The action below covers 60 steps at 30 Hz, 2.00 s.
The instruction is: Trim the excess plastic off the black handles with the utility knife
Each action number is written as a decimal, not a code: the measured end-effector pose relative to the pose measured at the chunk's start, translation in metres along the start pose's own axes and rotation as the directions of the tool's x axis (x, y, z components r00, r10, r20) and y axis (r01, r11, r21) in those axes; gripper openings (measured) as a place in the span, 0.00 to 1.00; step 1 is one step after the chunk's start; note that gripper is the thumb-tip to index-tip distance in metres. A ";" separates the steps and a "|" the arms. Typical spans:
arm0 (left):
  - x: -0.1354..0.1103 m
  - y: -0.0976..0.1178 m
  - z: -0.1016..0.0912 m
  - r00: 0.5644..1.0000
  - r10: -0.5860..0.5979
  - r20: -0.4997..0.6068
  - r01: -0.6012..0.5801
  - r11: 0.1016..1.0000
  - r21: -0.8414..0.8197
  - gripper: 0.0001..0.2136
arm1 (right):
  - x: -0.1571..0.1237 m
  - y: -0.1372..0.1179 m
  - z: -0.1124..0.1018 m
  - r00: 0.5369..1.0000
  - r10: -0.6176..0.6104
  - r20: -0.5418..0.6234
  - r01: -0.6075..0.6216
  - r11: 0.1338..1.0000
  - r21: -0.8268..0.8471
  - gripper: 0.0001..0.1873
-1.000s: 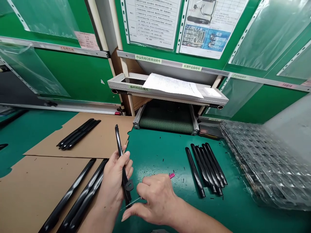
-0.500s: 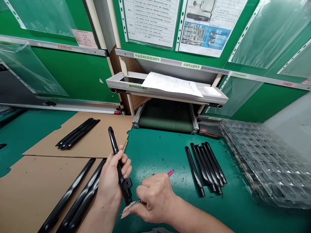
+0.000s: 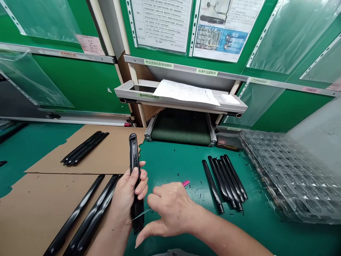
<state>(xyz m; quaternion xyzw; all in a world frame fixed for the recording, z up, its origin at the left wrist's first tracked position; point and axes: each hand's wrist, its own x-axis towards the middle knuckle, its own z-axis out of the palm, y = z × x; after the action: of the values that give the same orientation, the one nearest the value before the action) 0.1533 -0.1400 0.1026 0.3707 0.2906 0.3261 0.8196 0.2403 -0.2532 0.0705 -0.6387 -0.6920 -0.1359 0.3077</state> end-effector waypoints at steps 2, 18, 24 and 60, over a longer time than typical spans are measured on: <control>-0.001 0.000 0.000 1.000 -0.012 0.001 0.012 0.999 -0.035 0.20 | -0.001 -0.002 0.000 1.000 0.014 -0.004 -0.014 1.000 -0.010 0.45; 0.000 0.002 -0.001 0.983 0.032 -0.183 -0.062 0.985 -0.159 0.10 | -0.007 -0.013 -0.001 0.972 0.123 -0.202 -0.133 0.990 -0.039 0.43; 0.000 0.006 -0.004 0.988 0.081 -0.135 -0.104 0.978 -0.181 0.10 | -0.014 -0.026 -0.005 0.964 0.234 -0.129 -0.178 0.922 0.342 0.42; -0.009 -0.015 -0.005 0.968 -0.146 0.202 0.124 0.985 0.118 0.21 | -0.012 -0.013 -0.024 0.860 0.277 -0.429 -0.201 0.956 0.215 0.07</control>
<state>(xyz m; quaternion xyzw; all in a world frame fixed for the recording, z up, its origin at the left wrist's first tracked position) 0.1490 -0.1525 0.0899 0.4249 0.2436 0.2128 0.8455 0.2340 -0.2782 0.0848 -0.6429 -0.5247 -0.1852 0.5263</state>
